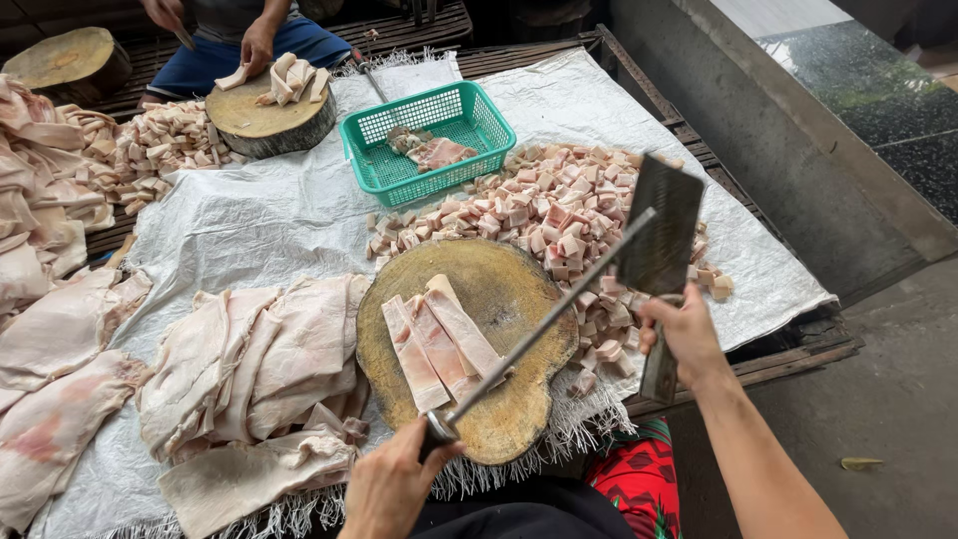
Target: The person chops large sheets of pork skin into strips and then into small cubes using a large cleaver on a wooden chopping block.
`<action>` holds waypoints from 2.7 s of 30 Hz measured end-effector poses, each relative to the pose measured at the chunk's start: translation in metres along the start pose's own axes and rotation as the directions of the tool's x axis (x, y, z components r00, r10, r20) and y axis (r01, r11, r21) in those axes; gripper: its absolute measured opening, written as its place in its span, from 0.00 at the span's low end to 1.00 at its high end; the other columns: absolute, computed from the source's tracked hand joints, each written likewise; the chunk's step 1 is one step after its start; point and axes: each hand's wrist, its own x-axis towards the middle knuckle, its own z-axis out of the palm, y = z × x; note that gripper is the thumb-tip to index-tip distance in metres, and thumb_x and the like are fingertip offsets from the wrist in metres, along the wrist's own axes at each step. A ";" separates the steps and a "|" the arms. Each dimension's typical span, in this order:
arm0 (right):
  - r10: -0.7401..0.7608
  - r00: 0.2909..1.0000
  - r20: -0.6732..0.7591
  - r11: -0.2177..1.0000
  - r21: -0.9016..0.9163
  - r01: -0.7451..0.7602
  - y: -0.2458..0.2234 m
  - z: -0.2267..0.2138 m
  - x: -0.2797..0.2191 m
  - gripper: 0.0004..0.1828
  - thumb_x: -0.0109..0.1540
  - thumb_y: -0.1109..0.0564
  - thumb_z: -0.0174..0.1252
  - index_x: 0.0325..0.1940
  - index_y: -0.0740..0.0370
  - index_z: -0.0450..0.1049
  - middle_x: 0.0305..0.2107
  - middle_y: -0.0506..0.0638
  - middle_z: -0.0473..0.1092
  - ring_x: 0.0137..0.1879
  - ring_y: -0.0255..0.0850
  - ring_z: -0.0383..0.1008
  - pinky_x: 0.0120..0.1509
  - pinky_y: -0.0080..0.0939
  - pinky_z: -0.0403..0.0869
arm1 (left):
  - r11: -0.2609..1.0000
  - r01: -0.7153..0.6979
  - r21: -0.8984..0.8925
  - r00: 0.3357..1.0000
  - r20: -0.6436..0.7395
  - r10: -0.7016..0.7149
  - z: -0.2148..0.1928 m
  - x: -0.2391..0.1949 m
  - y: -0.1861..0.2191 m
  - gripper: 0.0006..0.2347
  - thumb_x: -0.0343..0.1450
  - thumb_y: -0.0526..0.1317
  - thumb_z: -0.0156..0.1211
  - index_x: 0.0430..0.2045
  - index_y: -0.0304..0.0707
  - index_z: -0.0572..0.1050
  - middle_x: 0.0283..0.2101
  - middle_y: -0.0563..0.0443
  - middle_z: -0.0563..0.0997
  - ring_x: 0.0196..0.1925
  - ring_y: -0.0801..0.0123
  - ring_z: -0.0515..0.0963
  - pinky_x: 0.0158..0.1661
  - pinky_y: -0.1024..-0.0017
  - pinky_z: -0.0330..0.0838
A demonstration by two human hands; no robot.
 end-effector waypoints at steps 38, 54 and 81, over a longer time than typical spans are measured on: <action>0.320 0.930 0.182 0.900 -0.364 -0.239 -0.001 0.013 -0.069 0.28 0.57 0.68 0.55 0.60 0.62 0.57 0.17 0.52 0.65 0.15 0.41 0.65 0.18 0.44 0.69 | 0.990 0.039 -0.134 0.997 -0.063 -0.048 -0.002 0.050 0.002 0.23 0.70 0.61 0.50 0.37 0.37 0.74 0.23 0.51 0.80 0.15 0.69 0.74 0.17 0.68 0.74; 0.226 0.944 0.241 0.955 -0.245 -0.166 -0.001 0.019 -0.051 0.26 0.56 0.69 0.55 0.57 0.60 0.60 0.15 0.50 0.65 0.13 0.39 0.64 0.15 0.40 0.68 | 0.985 -0.012 -0.175 0.993 -0.121 -0.010 -0.011 0.045 0.005 0.21 0.70 0.57 0.51 0.41 0.35 0.73 0.24 0.47 0.81 0.17 0.66 0.78 0.21 0.64 0.75; -0.238 0.961 0.140 0.843 -0.461 0.276 -0.013 0.024 -0.013 0.19 0.61 0.62 0.59 0.50 0.72 0.61 0.27 0.57 0.71 0.25 0.44 0.73 0.23 0.43 0.76 | 0.928 0.253 -0.275 0.966 0.119 -0.228 -0.017 0.007 -0.003 0.25 0.65 0.66 0.47 0.37 0.48 0.79 0.23 0.52 0.82 0.25 0.69 0.82 0.33 0.64 0.79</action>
